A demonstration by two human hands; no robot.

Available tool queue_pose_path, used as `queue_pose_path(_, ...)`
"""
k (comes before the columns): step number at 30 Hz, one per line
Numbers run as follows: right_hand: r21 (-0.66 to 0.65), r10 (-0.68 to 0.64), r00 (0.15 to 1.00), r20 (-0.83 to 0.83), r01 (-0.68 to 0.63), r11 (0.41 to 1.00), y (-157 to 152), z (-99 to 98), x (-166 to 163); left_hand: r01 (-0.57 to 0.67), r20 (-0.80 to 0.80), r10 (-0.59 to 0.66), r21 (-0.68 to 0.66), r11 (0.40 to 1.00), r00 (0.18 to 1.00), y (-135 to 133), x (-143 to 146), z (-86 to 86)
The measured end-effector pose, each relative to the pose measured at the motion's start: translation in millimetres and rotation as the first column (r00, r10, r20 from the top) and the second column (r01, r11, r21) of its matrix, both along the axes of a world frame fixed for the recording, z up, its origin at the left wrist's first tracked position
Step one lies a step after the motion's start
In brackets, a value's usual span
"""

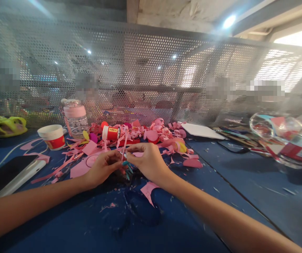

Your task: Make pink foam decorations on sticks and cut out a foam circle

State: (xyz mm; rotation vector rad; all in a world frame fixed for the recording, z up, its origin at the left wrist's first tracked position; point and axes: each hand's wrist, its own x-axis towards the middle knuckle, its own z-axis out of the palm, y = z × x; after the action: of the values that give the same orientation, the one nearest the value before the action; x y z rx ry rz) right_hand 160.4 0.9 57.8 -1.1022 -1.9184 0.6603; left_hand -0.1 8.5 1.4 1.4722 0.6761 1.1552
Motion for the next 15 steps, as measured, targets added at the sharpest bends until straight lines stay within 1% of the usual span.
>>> queue_pose_path(5,-0.037,0.005,1.000,-0.004,-0.005,0.999,5.9,-1.1,3.2,-0.023,0.046,0.024,-0.038,0.999,0.999,1.9,1.2,-0.9)
queue_pose_path(11,-0.051,0.127,0.990,-0.053,-0.130,0.990,2.9,0.1,0.6,-0.035,0.035,0.035,-0.008,0.999,0.999,2.4,0.2,-2.5)
queue_pose_path(15,-0.068,0.169,0.983,-0.068,-0.174,0.982,0.9,-0.1,-1.5,-0.050,0.016,0.051,-0.017,0.999,0.999,2.2,0.1,-1.6)
